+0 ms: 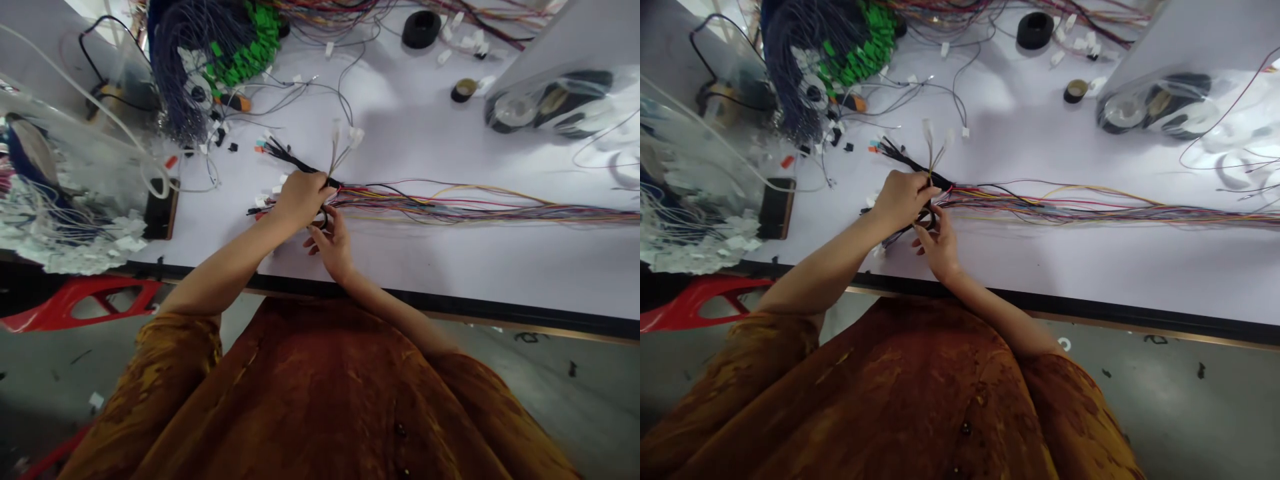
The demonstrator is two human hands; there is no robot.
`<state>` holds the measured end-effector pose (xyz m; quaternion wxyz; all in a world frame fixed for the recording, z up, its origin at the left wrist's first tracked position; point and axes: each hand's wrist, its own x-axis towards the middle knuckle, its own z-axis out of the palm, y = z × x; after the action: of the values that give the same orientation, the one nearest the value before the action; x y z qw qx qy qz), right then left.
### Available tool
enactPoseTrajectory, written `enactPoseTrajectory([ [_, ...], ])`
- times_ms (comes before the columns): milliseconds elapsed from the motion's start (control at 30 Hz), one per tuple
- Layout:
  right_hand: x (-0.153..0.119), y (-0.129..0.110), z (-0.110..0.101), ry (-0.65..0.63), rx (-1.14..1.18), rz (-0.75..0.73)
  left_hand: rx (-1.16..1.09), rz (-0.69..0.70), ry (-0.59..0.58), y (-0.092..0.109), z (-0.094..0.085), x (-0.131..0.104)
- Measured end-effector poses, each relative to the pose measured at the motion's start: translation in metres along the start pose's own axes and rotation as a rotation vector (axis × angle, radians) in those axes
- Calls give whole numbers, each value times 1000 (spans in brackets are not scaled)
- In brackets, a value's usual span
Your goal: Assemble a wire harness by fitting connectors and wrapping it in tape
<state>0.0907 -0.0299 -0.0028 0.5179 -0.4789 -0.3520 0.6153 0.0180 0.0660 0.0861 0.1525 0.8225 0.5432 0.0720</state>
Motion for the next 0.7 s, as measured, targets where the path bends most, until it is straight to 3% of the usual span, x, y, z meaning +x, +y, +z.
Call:
enactPoseTrajectory([
  [100,0,5,7,-35,30,-24,225,22,-65,15,-1,0],
  [167,1,6,0,-112,-28,-59,325,44,-73,20,2,-6],
  [233,3,0,-16,-145,-174,-108,361,70,-72,21,7,-18],
  [300,11,-13,-38,-92,-391,-200,371,94,-86,19,12,-31],
  [367,24,-30,-58,-55,-599,-355,394,118,-129,17,16,-44],
  [400,33,-38,-65,-101,-676,-441,408,137,-154,15,19,-48],
  [533,76,-65,-70,-626,-916,-681,427,216,-184,12,27,-58],
  [600,93,-74,-60,-848,-1049,-680,418,237,-181,12,30,-60],
  [700,107,-85,-39,-1048,-1309,-638,362,253,-178,12,33,-64],
])
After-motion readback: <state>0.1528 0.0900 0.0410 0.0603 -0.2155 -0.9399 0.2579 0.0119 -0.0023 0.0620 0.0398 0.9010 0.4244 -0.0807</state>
